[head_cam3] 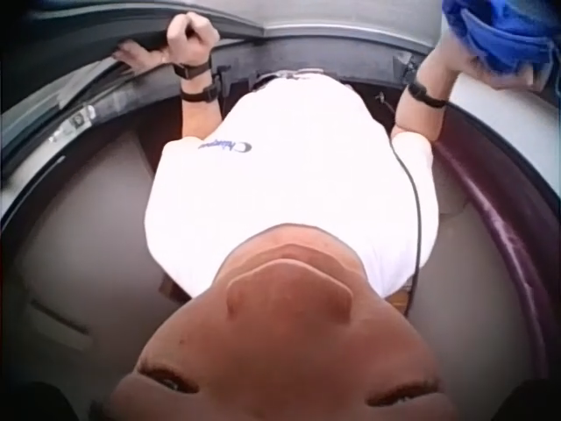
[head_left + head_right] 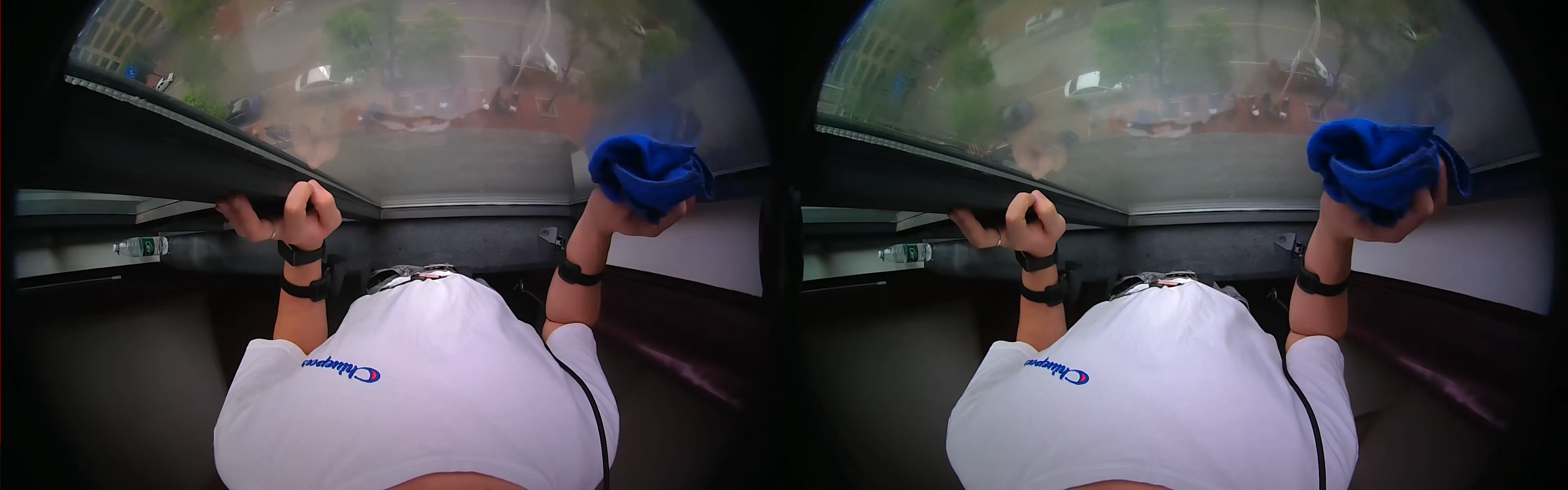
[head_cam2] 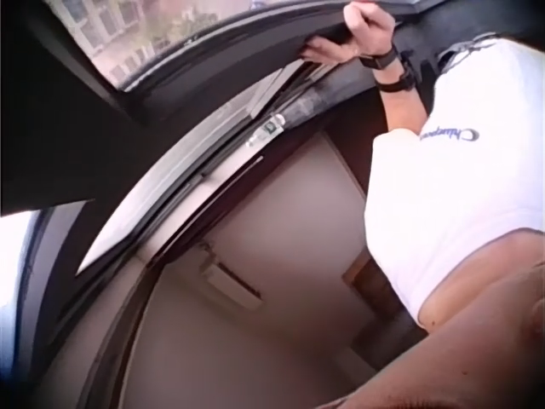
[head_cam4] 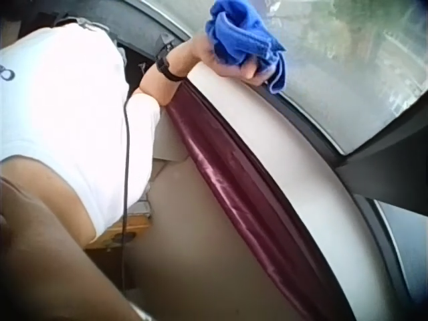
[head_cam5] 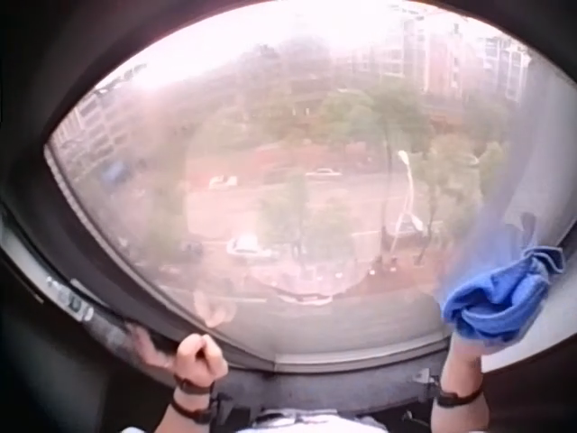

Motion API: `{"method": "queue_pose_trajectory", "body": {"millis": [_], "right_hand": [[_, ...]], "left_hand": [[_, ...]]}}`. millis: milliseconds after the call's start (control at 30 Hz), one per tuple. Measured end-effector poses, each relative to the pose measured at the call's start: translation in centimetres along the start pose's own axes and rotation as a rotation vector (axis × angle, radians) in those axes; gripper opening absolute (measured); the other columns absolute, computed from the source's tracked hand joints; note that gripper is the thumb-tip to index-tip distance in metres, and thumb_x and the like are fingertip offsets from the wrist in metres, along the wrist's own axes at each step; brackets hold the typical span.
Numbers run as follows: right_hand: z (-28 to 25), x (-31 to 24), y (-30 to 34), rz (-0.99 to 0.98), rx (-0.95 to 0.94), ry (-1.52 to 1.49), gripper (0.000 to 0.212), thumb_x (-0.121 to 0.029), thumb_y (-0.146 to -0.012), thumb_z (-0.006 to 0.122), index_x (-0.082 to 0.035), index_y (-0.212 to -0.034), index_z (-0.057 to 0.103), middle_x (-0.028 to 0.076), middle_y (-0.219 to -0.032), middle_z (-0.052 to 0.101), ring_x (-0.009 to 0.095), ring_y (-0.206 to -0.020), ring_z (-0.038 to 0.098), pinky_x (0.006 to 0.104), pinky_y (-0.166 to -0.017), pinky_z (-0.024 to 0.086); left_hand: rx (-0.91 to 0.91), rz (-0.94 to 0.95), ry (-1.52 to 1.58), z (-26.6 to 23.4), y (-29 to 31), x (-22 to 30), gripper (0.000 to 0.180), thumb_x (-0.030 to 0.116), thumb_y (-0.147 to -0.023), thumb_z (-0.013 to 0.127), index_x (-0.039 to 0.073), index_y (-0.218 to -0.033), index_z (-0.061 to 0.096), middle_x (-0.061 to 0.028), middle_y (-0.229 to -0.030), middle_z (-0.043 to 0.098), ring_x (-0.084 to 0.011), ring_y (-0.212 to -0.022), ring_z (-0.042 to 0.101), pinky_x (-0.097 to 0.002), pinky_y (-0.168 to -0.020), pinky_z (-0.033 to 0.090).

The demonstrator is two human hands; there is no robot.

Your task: Cleaning a window sill, window panes, and furniture using a blue cloth.

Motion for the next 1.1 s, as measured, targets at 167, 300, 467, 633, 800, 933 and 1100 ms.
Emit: {"method": "queue_pose_trajectory", "body": {"millis": [167, 300, 467, 633, 800, 933, 1100], "right_hand": [[0.1, -4.2, 9.1, -0.245, -0.534, 0.012, 0.013, -0.032, -0.084, 0.067, -0.022, -0.081, 0.076, 0.006, -0.115, 0.067, 0.032, -0.111, 0.055, 0.0495, -0.098, 0.038], [-0.7, -1.8, 7.4, -0.15, -0.522, 0.156, 0.024, -0.037, -0.089, 0.069, -0.014, -0.094, 0.074, 0.012, -0.116, 0.063, 0.032, -0.111, 0.055, 0.0446, -0.097, 0.041], [1.1, 1.4, -1.6, -0.154, -0.142, 0.348, 0.058, -0.046, -0.09, 0.063, 0.0, -0.126, 0.061, 0.02, -0.131, 0.058, 0.031, -0.12, 0.059, 0.0508, -0.104, 0.045], [3.4, 4.0, -1.5, 0.568, 0.122, -0.45, 0.062, -0.04, -0.09, 0.058, 0.004, -0.133, 0.057, 0.02, -0.135, 0.058, 0.034, -0.128, 0.052, 0.0512, -0.113, 0.031], [11.0, -10.0, -4.1, -0.342, -0.27, 0.011, 0.055, -0.052, -0.093, 0.065, -0.003, -0.115, 0.072, 0.02, -0.124, 0.068, 0.035, -0.116, 0.066, 0.0503, -0.102, 0.048], [12.2, -13.4, 2.8, -0.349, -0.462, 0.043, 0.047, -0.051, -0.102, 0.049, -0.016, -0.113, 0.078, 0.01, -0.122, 0.072, 0.028, -0.121, 0.063, 0.0432, -0.117, 0.026], [10.9, -14.4, 11.0, -0.31, -0.819, -0.224, 0.033, -0.033, -0.093, 0.051, -0.016, -0.092, 0.079, 0.002, -0.121, 0.073, 0.018, -0.114, 0.064, 0.0383, -0.116, 0.029]], "left_hand": [[0.023, -0.037, -0.007, -0.1, 0.6, -0.4, 0.002, 0.019, -0.078, 0.063, 0.021, -0.077, 0.062, -0.0255, -0.155, 0.024, -0.0554, -0.145, 0.015, -0.0709, -0.113, 0.015], [0.0, 0.007, -0.106, -0.8, 1.2, 0.1, 0.007, 0.008, -0.081, 0.067, 0.01, -0.082, 0.06, -0.0279, -0.15, 0.029, -0.0396, -0.132, 0.044, -0.0436, -0.102, 0.044], [0.052, -0.027, -0.017, 0.5, 1.3, -0.4, 0.008, 0.018, -0.072, 0.057, 0.026, -0.072, 0.057, -0.0168, -0.149, 0.036, -0.0477, -0.144, 0.023, -0.0668, -0.118, 0.015], [0.139, -0.05, -0.002, 1.5, 1.0, 0.0, 0.006, 0.024, -0.072, 0.059, 0.03, -0.074, 0.06, -0.0066, -0.143, 0.044, -0.0384, -0.136, 0.039, -0.06, -0.115, 0.025], [0.106, 0.02, 0.009, 2.1, 1.5, 0.2, 0.007, 0.022, -0.07, 0.059, 0.029, -0.072, 0.061, -0.0094, -0.145, 0.043, -0.0394, -0.137, 0.036, -0.0602, -0.115, 0.025], [0.127, -0.018, 0.019, 2.9, 2.7, 0.4, 0.008, 0.023, -0.07, 0.061, 0.031, -0.071, 0.06, -0.0027, -0.145, 0.046, -0.0347, -0.136, 0.039, -0.058, -0.113, 0.027], [0.088, -0.045, 0.146, 2.5, 2.0, 1.1, 0.011, 0.021, -0.073, 0.066, 0.031, -0.072, 0.062, -0.0027, -0.142, 0.051, -0.0326, -0.136, 0.039, -0.0565, -0.115, 0.022]]}}
Point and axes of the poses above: each hand's wrist, its own y-axis away from the middle knuckle, its own z-axis out of the palm, x = y × z, the point moved 4 cm from there along -y, towards the middle knuckle
